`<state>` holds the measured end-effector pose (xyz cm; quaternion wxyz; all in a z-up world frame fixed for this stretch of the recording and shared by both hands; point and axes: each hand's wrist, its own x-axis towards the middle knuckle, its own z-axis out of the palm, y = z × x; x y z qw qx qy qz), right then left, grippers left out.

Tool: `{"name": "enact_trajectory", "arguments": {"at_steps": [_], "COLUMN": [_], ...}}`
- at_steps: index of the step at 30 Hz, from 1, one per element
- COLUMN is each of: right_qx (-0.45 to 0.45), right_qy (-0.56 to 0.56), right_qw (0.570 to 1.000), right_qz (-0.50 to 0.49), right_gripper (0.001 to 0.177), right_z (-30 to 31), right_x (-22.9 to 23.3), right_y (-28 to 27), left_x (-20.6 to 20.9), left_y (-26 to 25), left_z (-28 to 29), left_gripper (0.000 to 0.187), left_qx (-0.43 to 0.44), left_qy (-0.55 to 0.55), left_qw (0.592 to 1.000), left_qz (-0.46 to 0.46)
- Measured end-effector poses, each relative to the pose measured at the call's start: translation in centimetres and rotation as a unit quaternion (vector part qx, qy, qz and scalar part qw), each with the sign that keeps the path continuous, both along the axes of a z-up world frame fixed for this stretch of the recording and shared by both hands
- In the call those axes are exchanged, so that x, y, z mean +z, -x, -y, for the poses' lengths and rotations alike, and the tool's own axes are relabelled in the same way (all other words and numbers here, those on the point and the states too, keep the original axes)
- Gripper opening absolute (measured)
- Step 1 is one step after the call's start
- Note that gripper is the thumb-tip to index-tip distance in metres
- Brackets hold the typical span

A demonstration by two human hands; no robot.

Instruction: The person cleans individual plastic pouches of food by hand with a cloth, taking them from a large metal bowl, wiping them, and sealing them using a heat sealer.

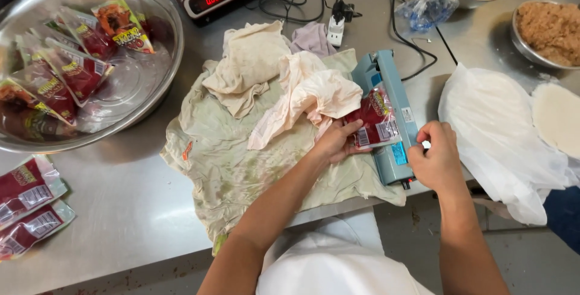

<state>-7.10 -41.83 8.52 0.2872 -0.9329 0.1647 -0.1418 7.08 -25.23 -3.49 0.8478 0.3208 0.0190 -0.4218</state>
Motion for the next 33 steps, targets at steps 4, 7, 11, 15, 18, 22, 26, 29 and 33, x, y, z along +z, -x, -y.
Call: {"name": "enact_trajectory", "arguments": {"at_steps": [4,7,11,15,18,22,26,29,33], "right_qx": [-0.008,-0.009,-0.028,-0.061,-0.070,-0.074,-0.060,-0.048,-0.062], "right_qy": [-0.001,-0.006,-0.028,-0.063,-0.069,-0.053,-0.023,-0.050,-0.037], "right_qw": [1.000,1.000,0.999,0.994,0.993,0.993,0.991,0.985,0.989], "right_qz": [-0.002,-0.001,-0.031,-0.067,-0.066,-0.071,-0.120,-0.155,-0.132], "right_gripper": [0.016,0.015,0.013,0.014,0.016,0.015,0.023,0.019,0.024], "right_z": [-0.3,-0.6,-1.1,-1.4,-1.4,-2.1,-0.6,-2.2,0.0], "right_x": [0.2,0.5,1.1,1.6,1.3,2.4,4.2,8.2,3.1], "right_y": [-0.1,0.2,0.2,0.2,0.4,0.2,-1.0,-1.4,-0.5], "left_x": [-0.2,1.1,1.7,1.2,1.3,0.6,-0.5,-0.4,-1.7], "left_y": [0.0,0.4,0.5,0.4,0.6,0.7,-0.1,0.3,0.3], "left_z": [-0.5,-1.1,-1.5,-1.3,-1.3,-1.4,-0.6,-1.2,-0.5], "left_gripper": [0.048,0.048,0.048,0.048,0.048,0.047,0.049,0.046,0.050], "left_qx": [-0.007,-0.004,0.006,0.008,0.011,0.012,0.013,0.001,0.016], "left_qy": [0.009,0.003,0.009,0.020,0.028,0.042,0.040,0.027,0.040], "left_qw": [1.000,1.000,1.000,1.000,1.000,0.999,0.999,1.000,0.999], "left_qz": [0.005,-0.005,-0.006,-0.004,-0.008,-0.003,0.009,-0.011,-0.003]}}
